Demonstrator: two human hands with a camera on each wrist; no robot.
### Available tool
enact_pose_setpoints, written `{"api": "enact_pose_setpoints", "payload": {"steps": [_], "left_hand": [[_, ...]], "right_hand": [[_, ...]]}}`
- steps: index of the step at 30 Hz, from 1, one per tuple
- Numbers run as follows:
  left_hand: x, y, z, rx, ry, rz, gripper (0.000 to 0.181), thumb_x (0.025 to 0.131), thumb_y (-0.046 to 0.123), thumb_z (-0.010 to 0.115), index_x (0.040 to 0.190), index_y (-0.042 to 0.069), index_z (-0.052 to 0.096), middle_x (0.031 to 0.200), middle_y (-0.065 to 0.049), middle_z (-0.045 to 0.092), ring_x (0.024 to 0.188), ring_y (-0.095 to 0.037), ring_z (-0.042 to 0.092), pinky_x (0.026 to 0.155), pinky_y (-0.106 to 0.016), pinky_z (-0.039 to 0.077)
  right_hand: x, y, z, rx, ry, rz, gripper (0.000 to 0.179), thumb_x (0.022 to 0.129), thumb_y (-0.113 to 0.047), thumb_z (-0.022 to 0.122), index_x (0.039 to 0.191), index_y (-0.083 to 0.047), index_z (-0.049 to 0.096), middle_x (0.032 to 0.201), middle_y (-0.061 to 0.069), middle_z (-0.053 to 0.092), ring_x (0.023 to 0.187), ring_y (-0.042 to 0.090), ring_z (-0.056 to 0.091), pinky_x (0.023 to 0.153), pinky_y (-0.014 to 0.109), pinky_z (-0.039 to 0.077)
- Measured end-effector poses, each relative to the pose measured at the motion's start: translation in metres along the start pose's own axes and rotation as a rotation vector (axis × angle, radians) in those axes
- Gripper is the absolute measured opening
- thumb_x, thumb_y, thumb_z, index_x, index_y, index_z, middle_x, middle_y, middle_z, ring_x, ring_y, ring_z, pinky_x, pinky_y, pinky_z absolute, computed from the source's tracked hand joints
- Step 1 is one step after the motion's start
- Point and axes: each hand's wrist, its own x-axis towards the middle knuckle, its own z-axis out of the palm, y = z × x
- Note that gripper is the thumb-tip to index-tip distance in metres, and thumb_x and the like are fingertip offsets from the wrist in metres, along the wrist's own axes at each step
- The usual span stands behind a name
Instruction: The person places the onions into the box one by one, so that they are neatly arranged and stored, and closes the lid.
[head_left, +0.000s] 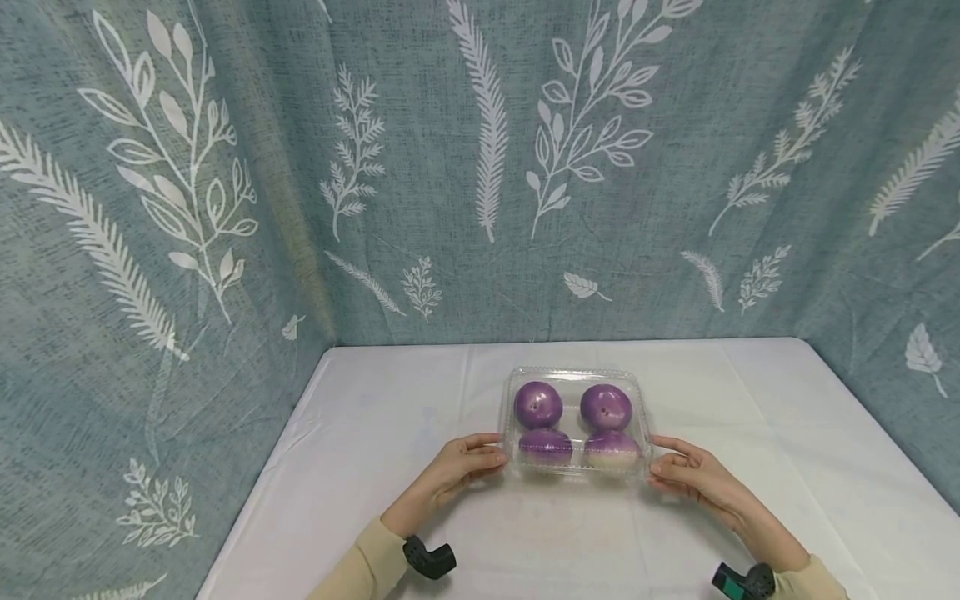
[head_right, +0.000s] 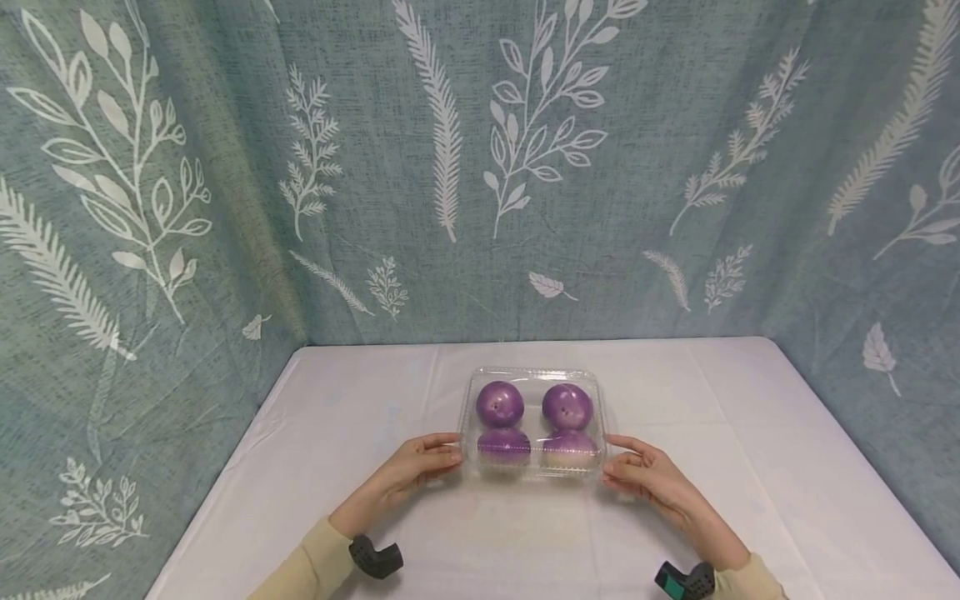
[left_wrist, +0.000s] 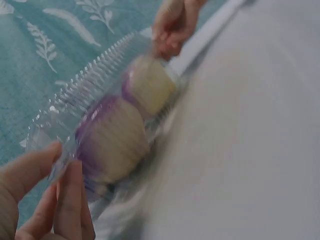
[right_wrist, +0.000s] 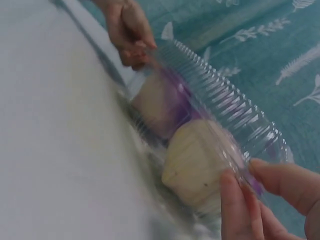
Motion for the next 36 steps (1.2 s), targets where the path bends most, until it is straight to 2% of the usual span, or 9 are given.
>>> {"api": "enact_pose_setpoints", "payload": {"steps": [4, 9, 16, 20, 26, 36], "left_hand": [[-0.001, -0.001, 0.001, -0.065, 0.015, -0.04, 0.058, 0.085, 0.01, 0.066, 0.135, -0.007, 0.04, 0.103, -0.006, 0.062, 0.091, -0.01, 0.062, 0.089, -0.027, 0.05], [-0.001, -0.001, 0.003, -0.061, 0.039, -0.031, 0.058, 0.085, 0.01, 0.067, 0.134, -0.007, 0.041, 0.105, -0.007, 0.059, 0.091, -0.009, 0.062, 0.087, -0.025, 0.051], [-0.003, 0.002, 0.006, -0.037, 0.049, 0.036, 0.061, 0.085, 0.005, 0.066, 0.138, -0.004, 0.038, 0.121, -0.019, 0.052, 0.089, -0.009, 0.062, 0.084, -0.025, 0.052], [-0.003, 0.002, 0.006, 0.015, 0.048, 0.079, 0.066, 0.085, 0.006, 0.065, 0.142, 0.002, 0.033, 0.125, -0.024, 0.049, 0.089, -0.009, 0.062, 0.083, -0.028, 0.053], [-0.002, 0.001, 0.006, 0.066, 0.047, 0.117, 0.066, 0.084, 0.007, 0.067, 0.142, 0.005, 0.035, 0.122, -0.023, 0.05, 0.088, -0.009, 0.061, 0.081, -0.028, 0.054], [0.001, 0.002, 0.004, 0.056, 0.018, 0.128, 0.068, 0.084, 0.002, 0.065, 0.143, 0.003, 0.032, 0.116, -0.019, 0.05, 0.085, -0.008, 0.06, 0.079, -0.027, 0.054]], "right_hand": [[-0.002, -0.001, 0.001, 0.087, 0.004, 0.039, 0.073, 0.092, -0.006, 0.056, 0.141, 0.015, 0.007, 0.1, 0.005, 0.061, 0.096, 0.015, 0.064, 0.09, 0.027, 0.049], [-0.005, -0.001, 0.002, 0.143, -0.025, 0.043, 0.07, 0.092, -0.004, 0.053, 0.141, 0.015, 0.007, 0.101, 0.005, 0.062, 0.098, 0.015, 0.063, 0.091, 0.027, 0.048], [-0.005, -0.004, 0.008, 0.066, 0.048, 0.006, 0.078, 0.089, -0.004, 0.059, 0.145, 0.007, 0.006, 0.105, 0.003, 0.056, 0.095, 0.012, 0.063, 0.089, 0.027, 0.05], [-0.006, -0.004, 0.009, 0.034, 0.05, -0.016, 0.078, 0.09, -0.005, 0.058, 0.147, 0.001, 0.005, 0.104, 0.001, 0.056, 0.095, 0.011, 0.062, 0.088, 0.026, 0.051], [-0.005, -0.001, 0.008, 0.003, 0.046, -0.038, 0.078, 0.091, -0.005, 0.057, 0.148, -0.003, 0.005, 0.103, 0.001, 0.053, 0.093, 0.009, 0.061, 0.087, 0.024, 0.051], [-0.003, 0.0, 0.01, -0.02, 0.055, -0.077, 0.077, 0.09, -0.005, 0.058, 0.148, -0.001, 0.008, 0.102, 0.002, 0.052, 0.09, 0.009, 0.061, 0.085, 0.023, 0.052]]}}
